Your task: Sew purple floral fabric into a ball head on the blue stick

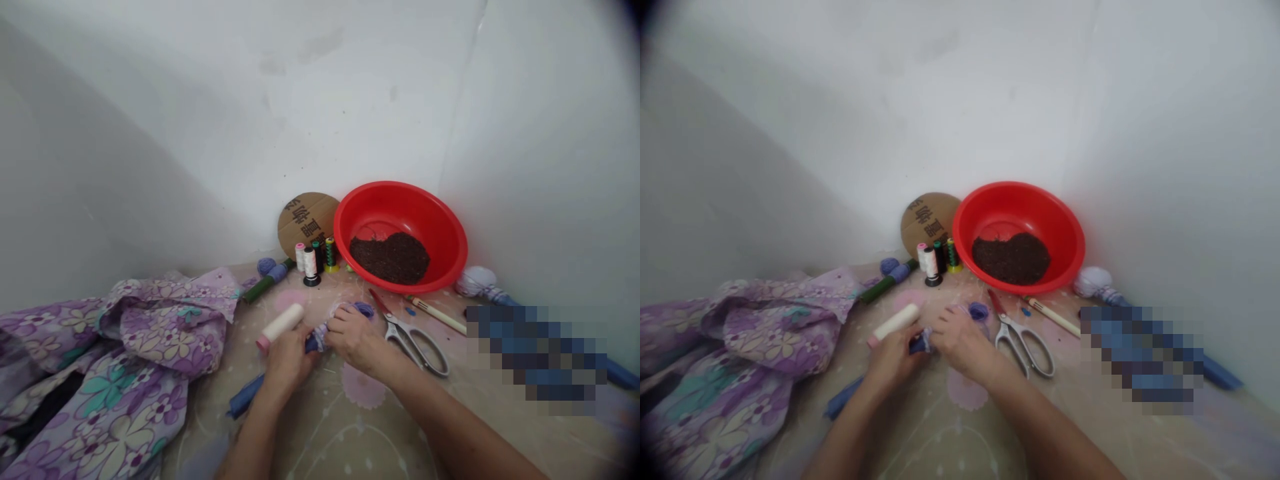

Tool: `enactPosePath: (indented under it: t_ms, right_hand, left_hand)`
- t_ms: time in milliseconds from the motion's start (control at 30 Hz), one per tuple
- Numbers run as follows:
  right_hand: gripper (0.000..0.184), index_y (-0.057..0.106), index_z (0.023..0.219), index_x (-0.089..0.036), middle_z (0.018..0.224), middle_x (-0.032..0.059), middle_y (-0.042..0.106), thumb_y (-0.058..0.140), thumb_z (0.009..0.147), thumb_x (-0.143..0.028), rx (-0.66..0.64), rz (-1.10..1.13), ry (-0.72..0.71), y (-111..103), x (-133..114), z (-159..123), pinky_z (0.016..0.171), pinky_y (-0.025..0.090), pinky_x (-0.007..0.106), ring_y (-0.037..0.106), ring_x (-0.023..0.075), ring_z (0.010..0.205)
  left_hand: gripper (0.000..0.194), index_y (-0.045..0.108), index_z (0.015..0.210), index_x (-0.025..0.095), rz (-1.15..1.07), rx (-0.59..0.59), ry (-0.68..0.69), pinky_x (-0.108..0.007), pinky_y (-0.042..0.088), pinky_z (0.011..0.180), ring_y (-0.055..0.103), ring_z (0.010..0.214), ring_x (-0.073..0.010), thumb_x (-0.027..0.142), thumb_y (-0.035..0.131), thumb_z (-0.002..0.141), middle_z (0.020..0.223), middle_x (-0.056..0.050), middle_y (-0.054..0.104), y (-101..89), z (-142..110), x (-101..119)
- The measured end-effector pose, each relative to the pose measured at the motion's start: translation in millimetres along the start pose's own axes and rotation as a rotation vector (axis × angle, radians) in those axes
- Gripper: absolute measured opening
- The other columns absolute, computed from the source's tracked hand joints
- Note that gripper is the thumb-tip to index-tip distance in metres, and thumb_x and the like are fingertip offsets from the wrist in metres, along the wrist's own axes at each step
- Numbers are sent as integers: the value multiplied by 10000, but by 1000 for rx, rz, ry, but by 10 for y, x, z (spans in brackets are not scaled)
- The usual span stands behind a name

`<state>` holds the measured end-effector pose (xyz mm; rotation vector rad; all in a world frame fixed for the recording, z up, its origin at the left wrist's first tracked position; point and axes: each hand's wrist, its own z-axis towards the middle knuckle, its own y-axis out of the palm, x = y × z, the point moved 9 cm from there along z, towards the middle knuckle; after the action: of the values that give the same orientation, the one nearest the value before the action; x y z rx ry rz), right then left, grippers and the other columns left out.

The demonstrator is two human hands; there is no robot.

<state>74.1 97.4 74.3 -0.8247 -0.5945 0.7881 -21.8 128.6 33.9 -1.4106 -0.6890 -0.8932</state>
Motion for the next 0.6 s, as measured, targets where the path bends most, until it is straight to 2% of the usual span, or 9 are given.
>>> enactPosePath:
  t_ms: [100, 200, 400, 600]
  right_hand:
    - [128, 576, 706, -205, 671, -2, 523, 488, 799, -210, -24, 20, 49, 50, 99, -15, 601, 233, 283, 389, 136, 676]
    - [170, 589, 708, -210, 687, 1, 526, 460, 819, -217, -50, 72, 85, 56, 159, -20, 595, 234, 272, 399, 128, 684]
    - [162, 611, 709, -227, 713, -3, 566, 484, 809, -251, -58, 127, 107, 41, 180, 14, 595, 215, 276, 420, 130, 710]
    - [154, 626, 744, -232, 718, -6, 596, 490, 808, -268, -70, 184, 145, 92, 215, 4, 617, 215, 283, 448, 130, 729]
  left_hand:
    - [297, 607, 912, 213, 459, -26, 85, -292, 337, 694, 545, 805, -240, 225, 570, 618, 853, -73, 632, 48, 0, 70]
    - [315, 567, 977, 223, 626, -90, 136, -285, 355, 702, 548, 858, -232, 242, 526, 665, 924, -63, 621, 117, -10, 105]
    - [376, 525, 1042, 227, 649, -121, 217, -263, 365, 716, 543, 892, -210, 217, 501, 666, 983, -55, 599, 152, -62, 218]
    - [351, 553, 980, 221, 621, -91, 237, -252, 358, 643, 556, 806, -209, 402, 528, 680, 888, -46, 620, 156, -92, 272]
